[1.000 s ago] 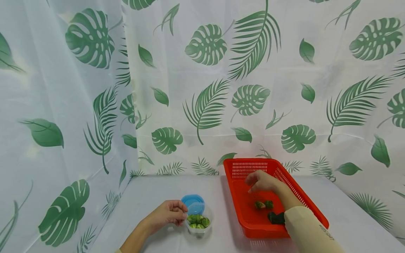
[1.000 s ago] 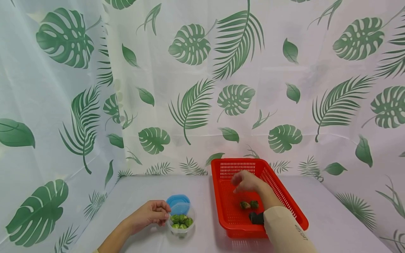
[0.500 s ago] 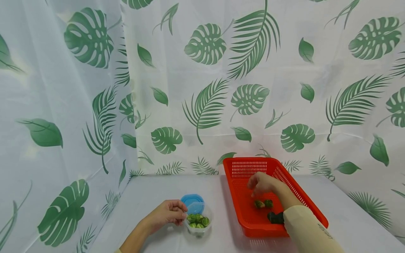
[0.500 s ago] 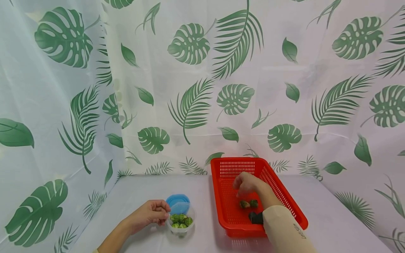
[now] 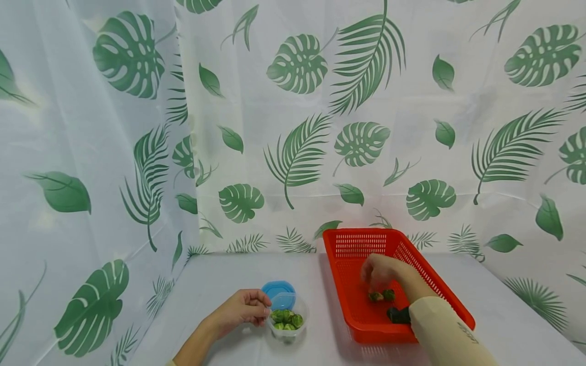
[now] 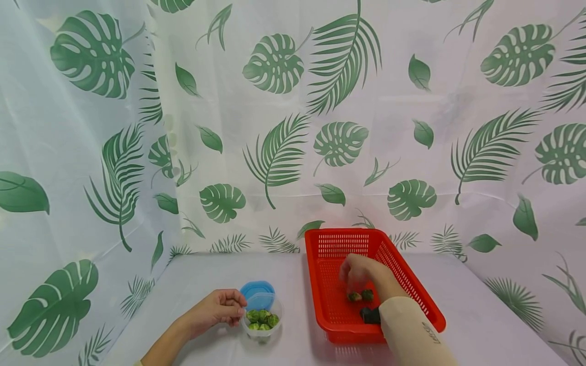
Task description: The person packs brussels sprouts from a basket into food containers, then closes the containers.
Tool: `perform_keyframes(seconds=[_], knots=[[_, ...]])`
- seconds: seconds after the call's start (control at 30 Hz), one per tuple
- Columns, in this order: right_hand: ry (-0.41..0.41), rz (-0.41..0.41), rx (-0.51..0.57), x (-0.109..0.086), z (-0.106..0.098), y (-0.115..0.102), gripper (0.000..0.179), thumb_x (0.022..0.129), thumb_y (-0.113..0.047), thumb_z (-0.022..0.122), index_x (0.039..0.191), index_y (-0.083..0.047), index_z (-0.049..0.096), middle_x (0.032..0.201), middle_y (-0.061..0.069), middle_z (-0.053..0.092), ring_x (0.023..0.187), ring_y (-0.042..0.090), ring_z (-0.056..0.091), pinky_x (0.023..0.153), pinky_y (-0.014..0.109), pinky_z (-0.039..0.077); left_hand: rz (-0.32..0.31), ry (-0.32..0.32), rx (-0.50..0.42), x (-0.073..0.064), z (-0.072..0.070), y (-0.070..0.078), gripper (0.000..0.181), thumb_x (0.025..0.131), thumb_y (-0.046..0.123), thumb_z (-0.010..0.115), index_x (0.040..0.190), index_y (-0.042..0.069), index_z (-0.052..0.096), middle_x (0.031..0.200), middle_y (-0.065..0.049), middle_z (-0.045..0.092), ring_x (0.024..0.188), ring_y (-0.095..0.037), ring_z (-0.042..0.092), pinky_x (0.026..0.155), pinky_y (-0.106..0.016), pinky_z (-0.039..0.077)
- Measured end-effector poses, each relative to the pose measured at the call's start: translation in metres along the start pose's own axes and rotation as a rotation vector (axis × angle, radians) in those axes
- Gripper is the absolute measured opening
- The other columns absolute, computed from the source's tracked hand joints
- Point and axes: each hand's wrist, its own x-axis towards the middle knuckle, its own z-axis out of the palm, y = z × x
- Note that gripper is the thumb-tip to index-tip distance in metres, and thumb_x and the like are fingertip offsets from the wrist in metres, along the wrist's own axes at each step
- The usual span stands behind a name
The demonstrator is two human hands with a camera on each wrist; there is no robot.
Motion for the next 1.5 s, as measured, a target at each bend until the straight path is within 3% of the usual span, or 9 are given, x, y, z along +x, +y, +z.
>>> perform_keyframes(seconds=[0.23,0.9,1.5], knots=[[-0.043,0.049,0.025,-0.0017,0.0029,0.0001,0.03,0.077,0.0,0.087,0.102,-0.01,0.076,0.095,0.009,0.072,0.083,0.028,0.069,0.08,0.046,0.064,-0.003,0.0,-0.003,0.0,0.0,0.0005,0.039,0.095,0.014,0.074,0.122,-0.01,0.06,0.087,-0.001,0.072,0.077,-0.013,0.067,0.074,-0.031,0.058],[-0.088,0.024,-0.005,0.0005,0.0056,0.0035,0.024,0.077,0.003,0.085,0.097,-0.009,0.077,0.093,0.009,0.073,0.081,0.027,0.071,0.077,0.046,0.064,-0.007,0.0,-0.006,0.0018,-0.0016,-0.0031,0.037,0.096,0.015,0.074,0.122,-0.008,0.061,0.088,0.0,0.072,0.077,-0.012,0.068,0.073,-0.03,0.059],[-0.081,0.027,-0.005,0.0008,0.005,0.003,0.022,0.078,0.002,0.085,0.096,-0.01,0.079,0.092,0.009,0.075,0.079,0.025,0.072,0.078,0.046,0.064,-0.007,0.002,-0.008,0.0013,-0.0016,-0.0027,0.037,0.096,0.015,0.074,0.121,-0.008,0.061,0.087,-0.001,0.072,0.077,-0.012,0.067,0.073,-0.03,0.058]])
